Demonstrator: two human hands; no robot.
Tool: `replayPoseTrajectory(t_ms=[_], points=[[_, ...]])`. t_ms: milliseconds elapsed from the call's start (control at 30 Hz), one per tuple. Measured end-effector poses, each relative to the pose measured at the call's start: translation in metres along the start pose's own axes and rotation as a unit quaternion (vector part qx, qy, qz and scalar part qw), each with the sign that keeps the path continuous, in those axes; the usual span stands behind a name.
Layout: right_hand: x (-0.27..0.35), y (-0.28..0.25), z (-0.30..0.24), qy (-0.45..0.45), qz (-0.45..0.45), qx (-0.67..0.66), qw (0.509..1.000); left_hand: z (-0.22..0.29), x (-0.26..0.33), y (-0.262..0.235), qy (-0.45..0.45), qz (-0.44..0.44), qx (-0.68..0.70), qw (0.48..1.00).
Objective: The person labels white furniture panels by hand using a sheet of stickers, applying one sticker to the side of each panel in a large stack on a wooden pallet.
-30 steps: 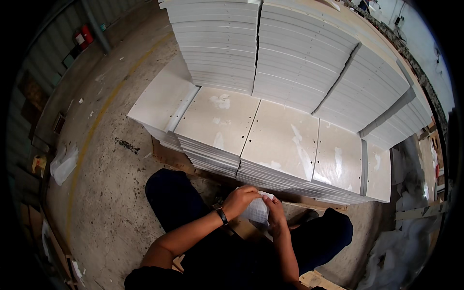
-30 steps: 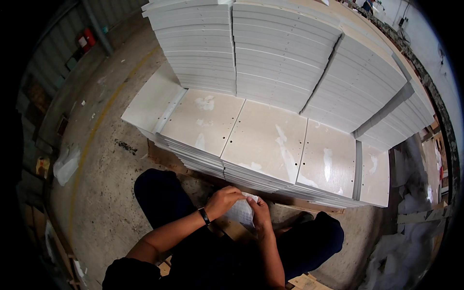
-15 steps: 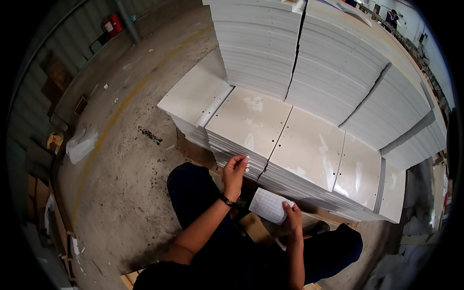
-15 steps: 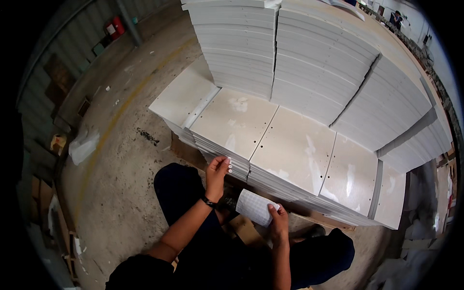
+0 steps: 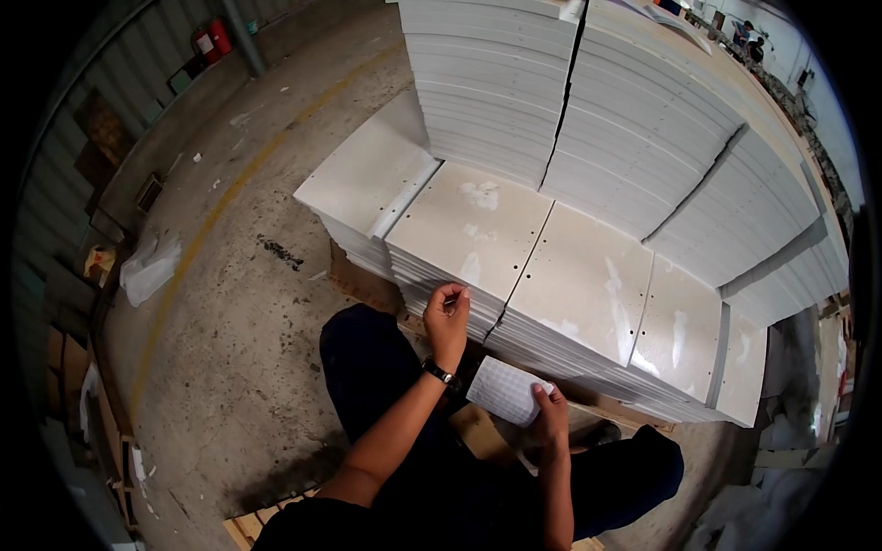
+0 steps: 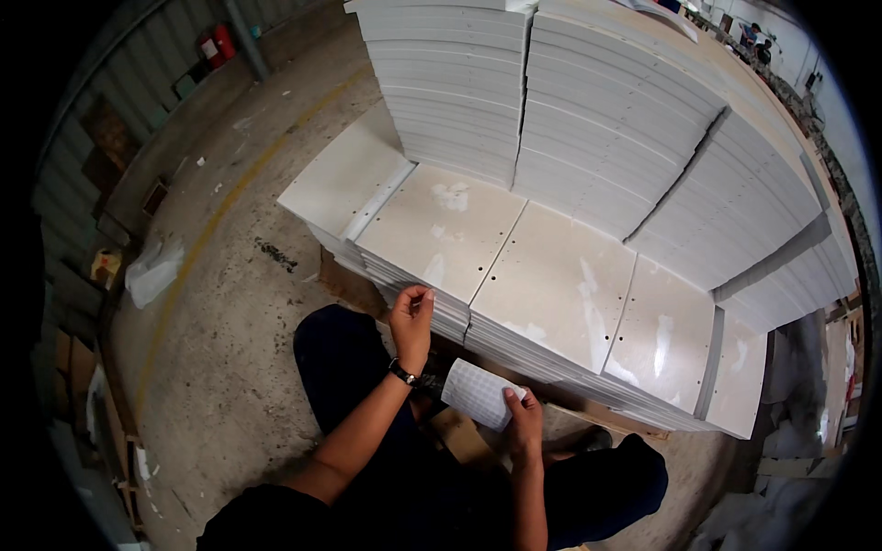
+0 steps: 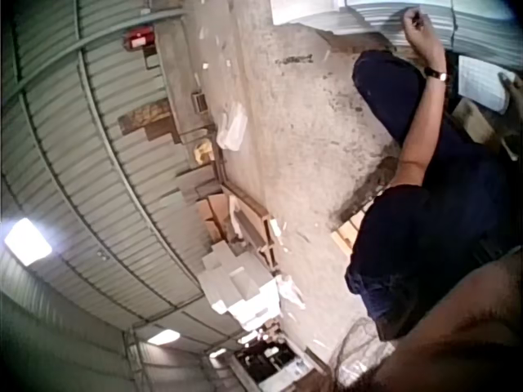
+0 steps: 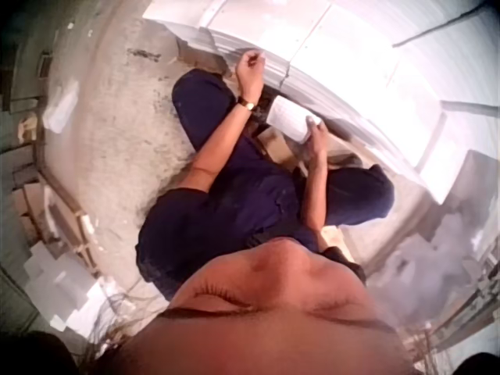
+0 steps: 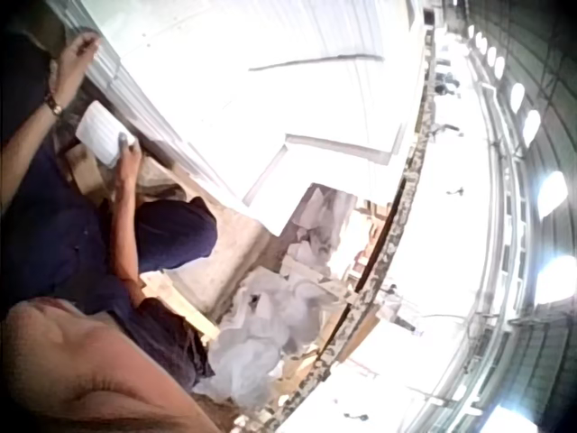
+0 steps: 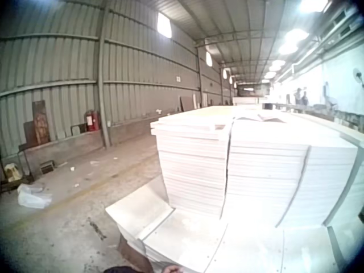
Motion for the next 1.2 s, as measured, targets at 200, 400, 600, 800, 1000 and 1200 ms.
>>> replayPoseTrajectory(t_ms=[200, 400, 600, 800, 1000, 1200], points=[[0.001, 0.002, -0.005, -0.023, 0.006, -0.002, 1.0, 0.003, -0.003, -0.003, 0.044, -0.015, -0.058, 0.997], [0.001, 0.003, -0.007, -0.031, 0.011, 0.035, 0.999, 0.03, -0.01, -0.004, 0.184, -0.013, -0.161, 0.97], [0.004, 0.004, -0.008, -0.036, 0.016, 0.015, 0.999, 0.013, -0.02, -0.022, 0.165, 0.017, -0.199, 0.966], [0.009, 0.0, -0.011, -0.049, 0.027, 0.025, 0.998, -0.019, -0.013, -0.028, -0.003, 0.071, 0.029, 0.997], [0.01, -0.002, -0.013, -0.049, 0.04, 0.044, 0.997, 0.004, -0.007, -0.01, 0.067, -0.026, -0.033, 0.997], [0.006, 0.001, -0.008, -0.046, 0.021, 0.02, 0.999, 0.022, -0.009, -0.008, 0.155, -0.011, -0.154, 0.976]])
Point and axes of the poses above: each hand's wrist, its own x-axis away from the middle knuckle, its own y-axis out of the palm, z = x × y, the point moved 8 cm from there along -x, towards the middle knuckle, and after that the axes turned 12 degrees about y, right-handed, at the moved point
